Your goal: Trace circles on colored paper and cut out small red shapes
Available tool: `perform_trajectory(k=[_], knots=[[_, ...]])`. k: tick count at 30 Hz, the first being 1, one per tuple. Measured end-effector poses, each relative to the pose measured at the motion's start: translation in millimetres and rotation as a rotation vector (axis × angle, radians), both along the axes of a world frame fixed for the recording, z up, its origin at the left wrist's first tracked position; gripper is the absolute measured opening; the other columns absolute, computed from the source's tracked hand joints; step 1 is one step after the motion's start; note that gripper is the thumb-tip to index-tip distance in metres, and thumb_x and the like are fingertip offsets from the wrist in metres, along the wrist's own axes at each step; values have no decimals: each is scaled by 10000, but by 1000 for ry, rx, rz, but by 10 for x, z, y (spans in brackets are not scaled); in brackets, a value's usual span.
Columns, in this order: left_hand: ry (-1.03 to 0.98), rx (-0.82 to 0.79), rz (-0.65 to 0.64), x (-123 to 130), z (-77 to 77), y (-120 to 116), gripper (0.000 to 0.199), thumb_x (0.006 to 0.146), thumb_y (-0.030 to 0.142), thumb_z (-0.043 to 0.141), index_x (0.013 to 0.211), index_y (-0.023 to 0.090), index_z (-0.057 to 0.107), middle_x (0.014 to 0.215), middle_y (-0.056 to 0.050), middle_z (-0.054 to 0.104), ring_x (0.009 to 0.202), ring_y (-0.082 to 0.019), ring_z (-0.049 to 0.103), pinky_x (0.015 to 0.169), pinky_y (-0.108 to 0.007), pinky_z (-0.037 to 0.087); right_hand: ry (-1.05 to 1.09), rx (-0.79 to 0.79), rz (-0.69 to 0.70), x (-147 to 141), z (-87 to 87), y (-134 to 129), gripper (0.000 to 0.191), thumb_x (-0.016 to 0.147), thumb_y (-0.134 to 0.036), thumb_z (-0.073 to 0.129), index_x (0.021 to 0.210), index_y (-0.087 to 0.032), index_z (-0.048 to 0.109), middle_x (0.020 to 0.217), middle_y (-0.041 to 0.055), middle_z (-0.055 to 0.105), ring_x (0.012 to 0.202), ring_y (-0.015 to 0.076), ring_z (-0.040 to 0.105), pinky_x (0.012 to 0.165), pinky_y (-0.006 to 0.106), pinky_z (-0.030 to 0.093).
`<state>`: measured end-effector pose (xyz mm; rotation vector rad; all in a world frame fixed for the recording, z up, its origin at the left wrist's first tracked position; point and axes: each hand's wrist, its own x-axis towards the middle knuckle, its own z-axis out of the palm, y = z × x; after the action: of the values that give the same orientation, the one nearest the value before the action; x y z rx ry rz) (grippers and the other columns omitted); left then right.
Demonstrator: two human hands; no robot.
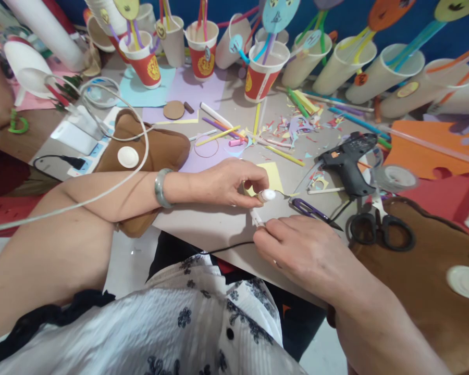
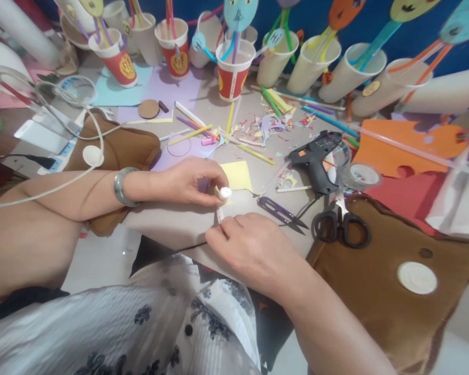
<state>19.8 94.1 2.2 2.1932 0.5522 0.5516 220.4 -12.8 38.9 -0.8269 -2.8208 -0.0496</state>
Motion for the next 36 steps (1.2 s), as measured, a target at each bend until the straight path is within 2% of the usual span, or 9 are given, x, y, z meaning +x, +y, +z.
perform_trajectory(k=[8,13,17,20,23,26,29,32,36], knots=[[1,-22,-9,-12,-1,0,184,828,365,698,851,185,669,836,-30,701,740,-123,617,684,-235,479,15,-9,-33,50,4,11,280,928,-87,453,687,-192,546,601,-1,546,532,131,425,571,299,265],[-14,10,-19,-19,-10,-2,150,828,323,700,876,183,677,840,-32,694,737,-120,610,690,-236,479,130,-132,-75,205,68,61,229,924,-154,522,704,-206,561,597,-12,578,530,126,485,541,280,315],[-30,53,-37,-33,-7,-1,140,851,322,684,897,190,686,884,-45,688,803,-136,616,751,-262,488,366,-181,-294,335,79,147,90,886,-187,606,802,-217,619,667,1,660,517,126,531,526,282,377],[-34,107,-23,-38,-5,1,151,831,335,708,892,197,697,900,-51,673,819,-146,605,751,-276,483,520,-221,-483,348,26,243,38,810,-189,673,801,-222,657,653,2,666,513,134,529,516,289,399],[-32,146,9,-32,-11,1,166,800,339,731,883,197,707,876,-46,662,765,-142,580,692,-275,457,698,-301,-621,321,-51,360,49,758,-212,704,798,-203,677,673,9,676,531,129,537,495,271,401],[-42,157,21,-19,-22,0,173,793,349,735,866,194,708,835,-35,649,738,-140,565,667,-276,435,829,-437,-696,312,-110,490,91,791,-275,691,779,-190,660,624,20,651,505,121,540,479,264,411],[-70,162,23,-8,-31,8,183,804,359,732,860,186,711,794,-26,634,708,-132,548,649,-275,416,798,-543,-697,300,-122,611,271,864,-381,657,671,-193,625,527,25,596,478,119,532,487,269,413],[-88,183,14,1,-31,26,200,812,377,732,847,180,714,739,-15,617,679,-127,533,643,-277,402,759,-584,-679,243,-107,729,395,944,-467,569,664,-192,613,522,8,570,486,114,512,509,268,408],[-71,199,12,6,-18,41,208,806,387,735,832,181,722,717,-6,630,646,-117,522,637,-272,386,660,-710,-505,132,-101,952,446,954,-551,550,676,-203,574,517,-17,544,472,105,466,484,252,375]])
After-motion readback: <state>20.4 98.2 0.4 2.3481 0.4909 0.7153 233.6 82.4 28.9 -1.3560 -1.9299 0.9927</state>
